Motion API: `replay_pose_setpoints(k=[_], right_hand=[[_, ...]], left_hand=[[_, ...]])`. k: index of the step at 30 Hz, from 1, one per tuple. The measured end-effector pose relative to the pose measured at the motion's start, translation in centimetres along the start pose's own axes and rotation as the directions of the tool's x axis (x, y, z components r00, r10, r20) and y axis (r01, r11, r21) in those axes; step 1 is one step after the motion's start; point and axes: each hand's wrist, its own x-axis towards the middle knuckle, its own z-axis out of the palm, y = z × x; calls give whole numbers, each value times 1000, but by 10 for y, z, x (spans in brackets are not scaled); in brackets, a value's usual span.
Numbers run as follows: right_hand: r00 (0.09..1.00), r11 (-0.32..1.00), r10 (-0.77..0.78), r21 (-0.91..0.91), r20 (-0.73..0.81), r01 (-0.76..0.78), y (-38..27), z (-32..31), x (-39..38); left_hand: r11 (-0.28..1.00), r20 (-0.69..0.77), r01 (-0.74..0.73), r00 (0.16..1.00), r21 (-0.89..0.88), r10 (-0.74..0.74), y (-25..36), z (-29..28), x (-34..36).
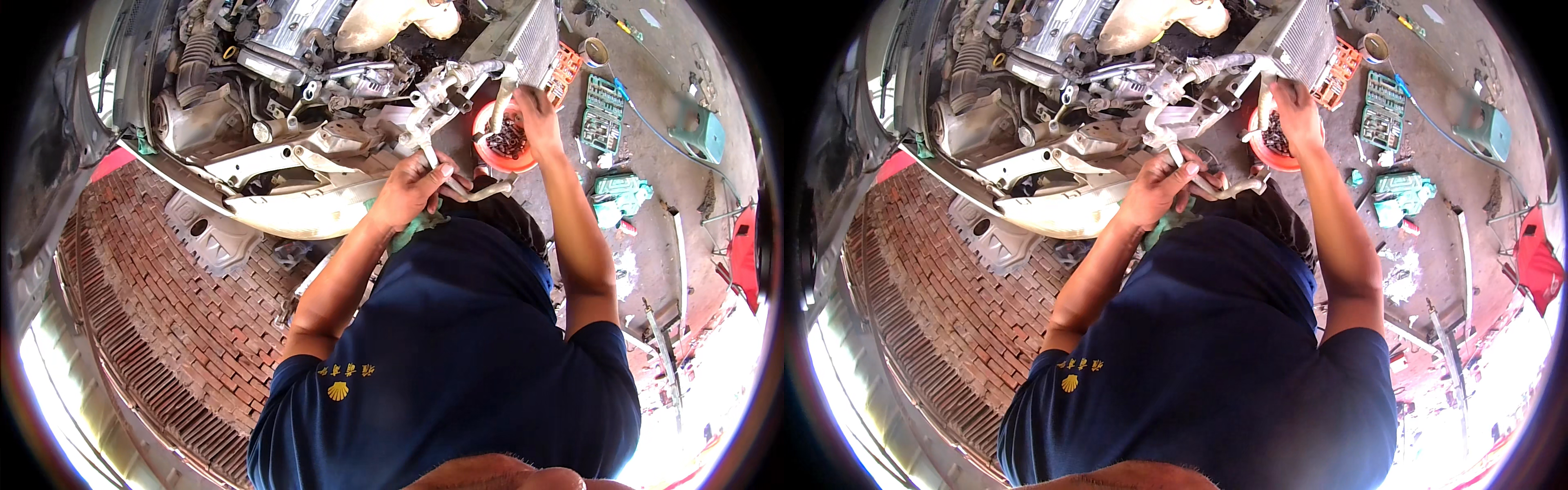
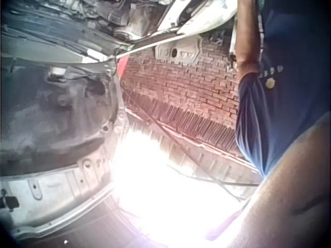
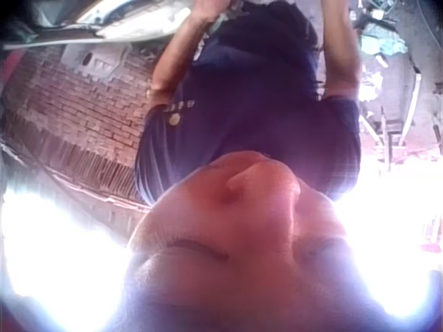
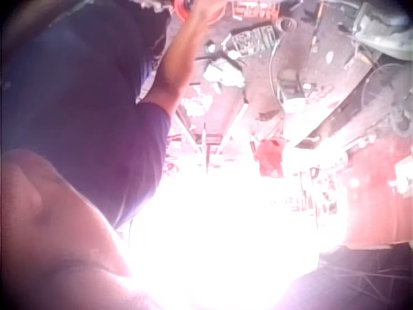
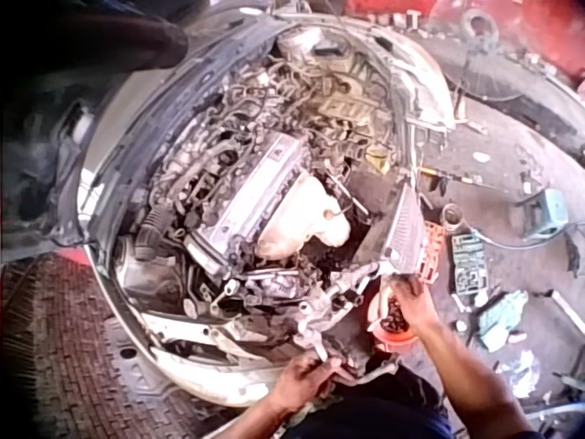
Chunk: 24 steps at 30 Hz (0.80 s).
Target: The person picks up a metal pipe assembly, carries it to a car with an exposed engine bay, and attaches it to the engine components by hand and using a screwdriver.
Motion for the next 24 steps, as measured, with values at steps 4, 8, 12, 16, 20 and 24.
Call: replay_pose_setpoints(k=[4,8,12,16,20,24], right_hand=[[979,981,173,67,107,-180,13,-20,-44],[988,972,151,176,29,-153,15,-34,-50],[995,983,104,152,5,-104,-6,-39,-47],[999,998,-43,45,-19,43,-28,-38,-42],[942,939,-271,-163,199,304,-26,-30,-26],[878,696,-223,-561,424,448,-43,2,-15]], left_hand=[[1000,2,-5,1000,-12,5,-4,-4,3],[1000,14,9,1000,-24,-9,-4,-11,8],[1000,1,-4,1000,-21,4,-5,-18,8],[1000,-6,14,1000,-23,-14,0,-26,1],[999,-6,1,1000,40,-1,12,-34,-9],[996,14,29,999,82,-31,24,-42,-18]])
